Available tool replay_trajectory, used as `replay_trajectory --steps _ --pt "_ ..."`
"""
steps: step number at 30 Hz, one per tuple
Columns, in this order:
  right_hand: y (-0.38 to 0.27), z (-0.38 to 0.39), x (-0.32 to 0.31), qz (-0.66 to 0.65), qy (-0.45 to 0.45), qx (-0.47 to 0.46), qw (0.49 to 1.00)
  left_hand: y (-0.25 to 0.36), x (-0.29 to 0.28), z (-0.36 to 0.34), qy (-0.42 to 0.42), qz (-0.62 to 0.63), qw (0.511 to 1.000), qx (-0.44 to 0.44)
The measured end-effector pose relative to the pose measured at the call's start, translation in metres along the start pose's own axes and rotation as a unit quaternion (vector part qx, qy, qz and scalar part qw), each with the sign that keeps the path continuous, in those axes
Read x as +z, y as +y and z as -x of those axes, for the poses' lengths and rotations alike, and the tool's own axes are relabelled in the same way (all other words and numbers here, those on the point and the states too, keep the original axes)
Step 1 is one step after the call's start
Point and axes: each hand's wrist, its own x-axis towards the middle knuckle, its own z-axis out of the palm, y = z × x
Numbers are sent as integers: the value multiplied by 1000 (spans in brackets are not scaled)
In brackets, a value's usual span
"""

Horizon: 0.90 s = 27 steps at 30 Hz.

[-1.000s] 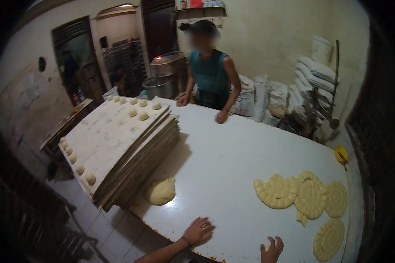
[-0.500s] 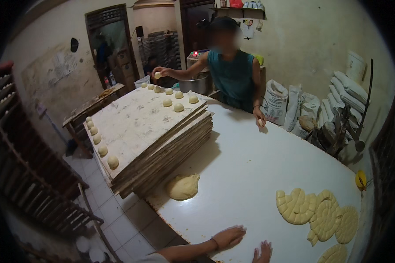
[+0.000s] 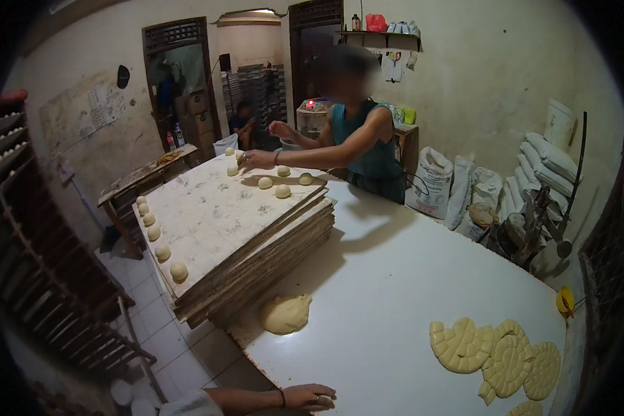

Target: The person places small dough balls onto a large square board covered in flour and subsequently transfers the loaded board onto a wooden rack in a storage area.

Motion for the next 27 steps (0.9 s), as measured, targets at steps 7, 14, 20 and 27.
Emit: replay_trajectory --steps 7,14,20,27 --pt "-57 -46 30 41 60 -35 997 15 55 -101 68 5 992 -109" --pt "10 -51 0 38 146 4 989 -23 19 -99 63 -4 989 -134" --pt "-6 2 23 -21 49 -41 998 -2 37 -28 50 28 998 13" --pt "-36 -101 22 77 186 -39 979 10 16 -133 148 -107 971 -157"
